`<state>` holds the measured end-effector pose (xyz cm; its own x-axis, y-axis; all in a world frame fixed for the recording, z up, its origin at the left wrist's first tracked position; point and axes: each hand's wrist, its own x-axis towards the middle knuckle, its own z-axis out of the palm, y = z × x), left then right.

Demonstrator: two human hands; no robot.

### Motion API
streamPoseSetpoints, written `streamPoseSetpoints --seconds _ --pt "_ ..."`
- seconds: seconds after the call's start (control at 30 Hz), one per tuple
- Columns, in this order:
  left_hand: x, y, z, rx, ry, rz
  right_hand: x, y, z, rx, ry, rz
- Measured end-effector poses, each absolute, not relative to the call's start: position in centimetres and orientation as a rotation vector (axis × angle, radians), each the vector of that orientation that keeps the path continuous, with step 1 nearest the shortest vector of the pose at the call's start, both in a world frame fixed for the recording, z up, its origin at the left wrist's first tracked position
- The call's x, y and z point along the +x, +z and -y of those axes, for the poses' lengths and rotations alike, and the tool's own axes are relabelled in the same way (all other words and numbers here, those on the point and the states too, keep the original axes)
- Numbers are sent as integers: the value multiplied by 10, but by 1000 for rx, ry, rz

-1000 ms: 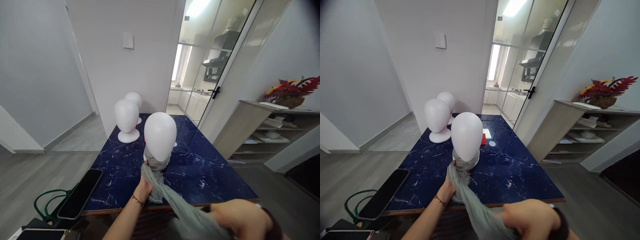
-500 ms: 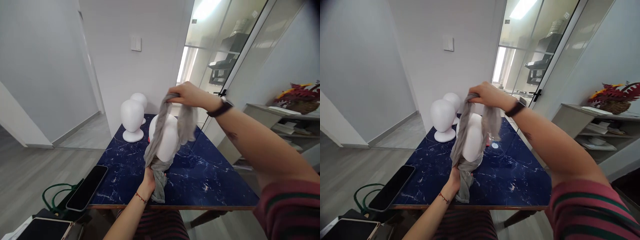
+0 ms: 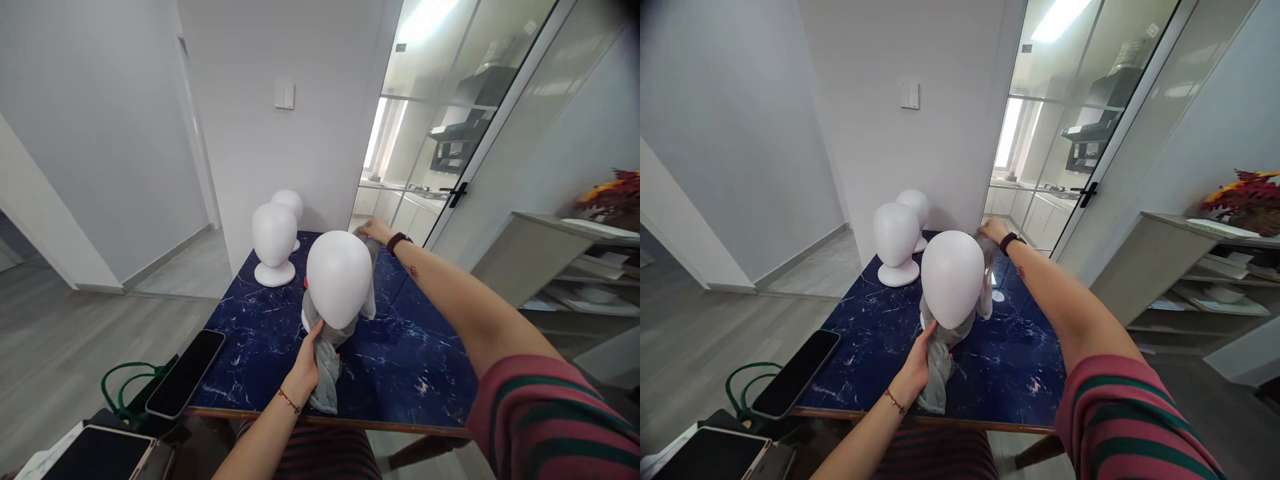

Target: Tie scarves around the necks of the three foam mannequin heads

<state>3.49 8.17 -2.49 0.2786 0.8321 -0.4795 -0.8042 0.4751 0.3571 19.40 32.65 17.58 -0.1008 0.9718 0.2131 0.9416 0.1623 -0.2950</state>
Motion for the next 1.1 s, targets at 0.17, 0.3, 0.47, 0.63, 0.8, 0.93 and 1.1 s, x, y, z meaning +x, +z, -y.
streamPoseSetpoints --seconds 0.17,0.3,0.47,0.63,0.8,0.93,1.1 --pt "34 -29 -83 57 1036 -724 248 116 -295 -1969 171 1998" --pt "34 -29 -84 58 1023 -719 278 83 -243 -1969 364 1999" --pt "34 -30 -86 63 1019 -696 296 59 -142 -1474 1133 1921" --pt "35 -28 -86 51 1022 -681 274 33 -38 -1237 1583 1723" --pt "37 -21 -83 63 1024 -655 197 -15 19 -1072 1873 1353" --pt "36 -17 -76 82 1026 -700 146 -43 28 -953 1910 1186" --pt "28 -17 -65 169 1005 -771 134 -49 24 -948 1755 1192"
